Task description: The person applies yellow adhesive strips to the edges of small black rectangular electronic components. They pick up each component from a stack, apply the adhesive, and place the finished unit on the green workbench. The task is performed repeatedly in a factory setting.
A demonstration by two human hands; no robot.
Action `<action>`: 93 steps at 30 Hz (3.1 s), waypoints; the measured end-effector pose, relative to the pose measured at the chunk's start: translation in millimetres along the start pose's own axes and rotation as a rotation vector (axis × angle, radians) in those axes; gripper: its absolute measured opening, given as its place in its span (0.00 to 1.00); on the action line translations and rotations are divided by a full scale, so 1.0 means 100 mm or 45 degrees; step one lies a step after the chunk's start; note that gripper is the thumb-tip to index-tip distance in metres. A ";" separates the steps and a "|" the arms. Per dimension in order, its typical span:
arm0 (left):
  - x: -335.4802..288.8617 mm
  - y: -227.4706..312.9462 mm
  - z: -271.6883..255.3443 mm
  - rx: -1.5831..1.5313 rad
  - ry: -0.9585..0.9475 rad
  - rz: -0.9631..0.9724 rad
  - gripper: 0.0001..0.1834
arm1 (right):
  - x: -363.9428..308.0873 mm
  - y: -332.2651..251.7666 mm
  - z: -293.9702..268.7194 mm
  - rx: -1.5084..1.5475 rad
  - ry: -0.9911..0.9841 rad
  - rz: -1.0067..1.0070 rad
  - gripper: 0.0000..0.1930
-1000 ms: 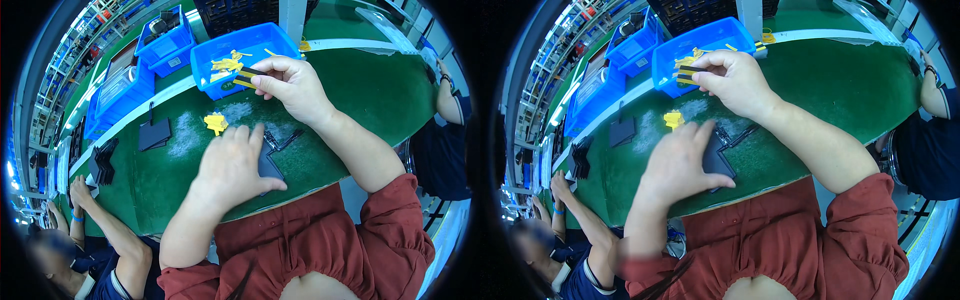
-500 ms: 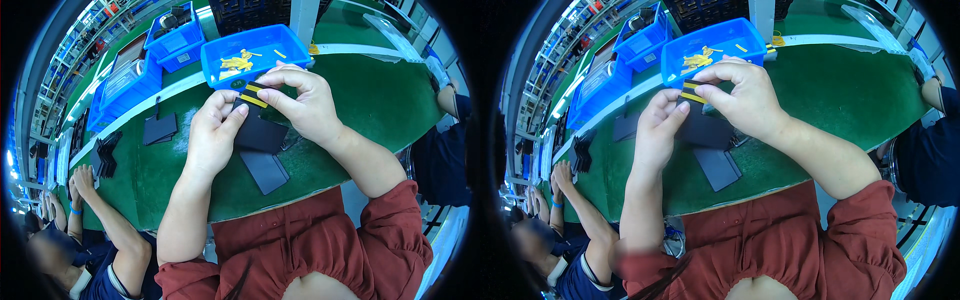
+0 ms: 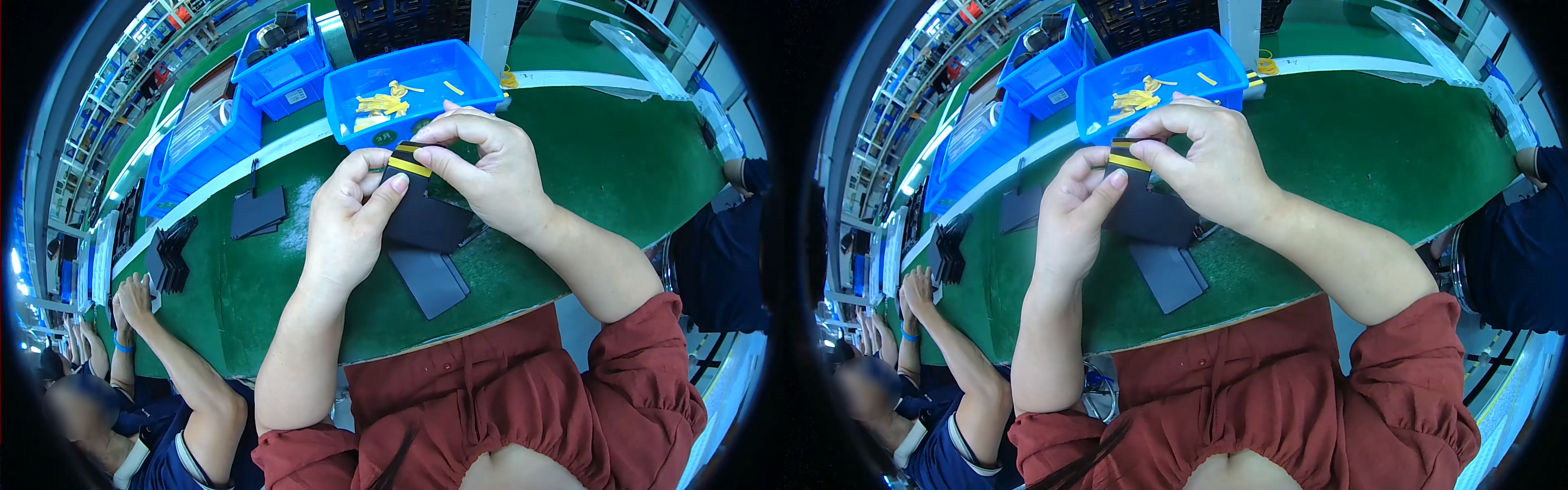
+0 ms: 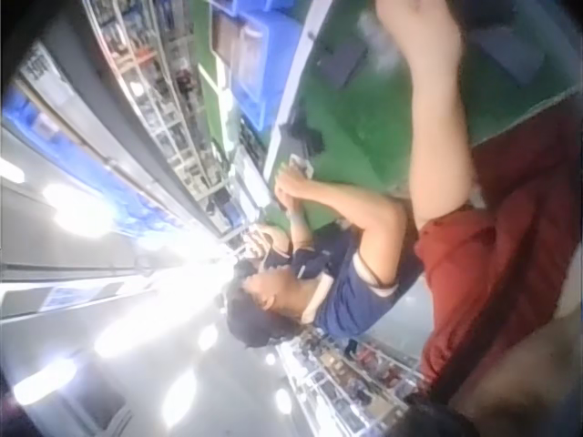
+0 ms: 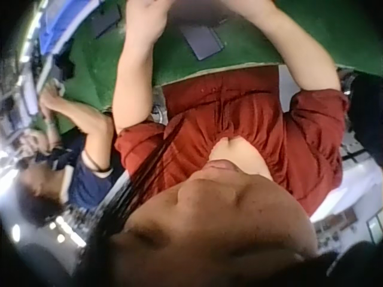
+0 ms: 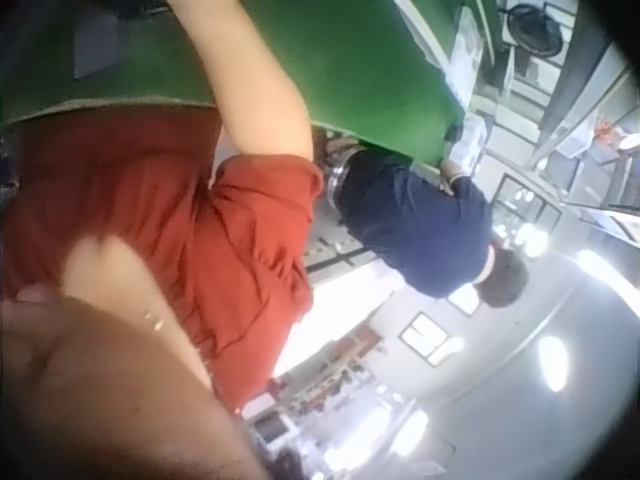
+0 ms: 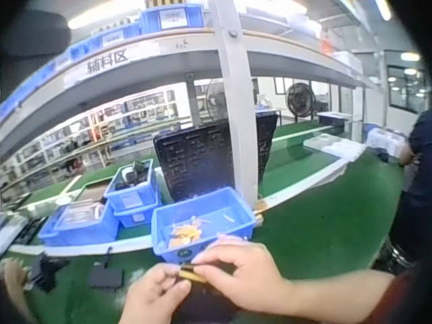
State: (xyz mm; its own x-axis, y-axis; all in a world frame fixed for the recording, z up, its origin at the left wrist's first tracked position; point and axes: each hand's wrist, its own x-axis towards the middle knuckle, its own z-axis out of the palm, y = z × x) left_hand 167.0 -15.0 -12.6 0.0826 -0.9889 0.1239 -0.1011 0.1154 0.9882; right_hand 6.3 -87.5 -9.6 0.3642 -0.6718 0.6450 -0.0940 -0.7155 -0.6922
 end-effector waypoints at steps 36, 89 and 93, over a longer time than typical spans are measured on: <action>0.00 0.03 0.03 -0.216 0.112 0.166 0.14 | 0.00 -0.04 0.02 -0.354 0.079 -0.564 0.06; -0.06 0.06 0.06 0.521 0.223 0.236 0.14 | 0.02 -0.06 -0.03 -0.276 -0.148 -0.261 0.05; 0.17 -0.05 -0.40 0.493 0.633 0.230 0.14 | 0.01 -0.02 -0.04 -0.156 -0.161 -0.188 0.06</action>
State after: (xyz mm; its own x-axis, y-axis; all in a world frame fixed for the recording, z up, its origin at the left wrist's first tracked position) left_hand 208.6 -29.0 -11.3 0.4698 -0.7849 0.4039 -0.4985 0.1418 0.8552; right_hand 3.2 -87.6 -6.4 0.4947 -0.5342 0.6855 -0.1399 -0.8274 -0.5439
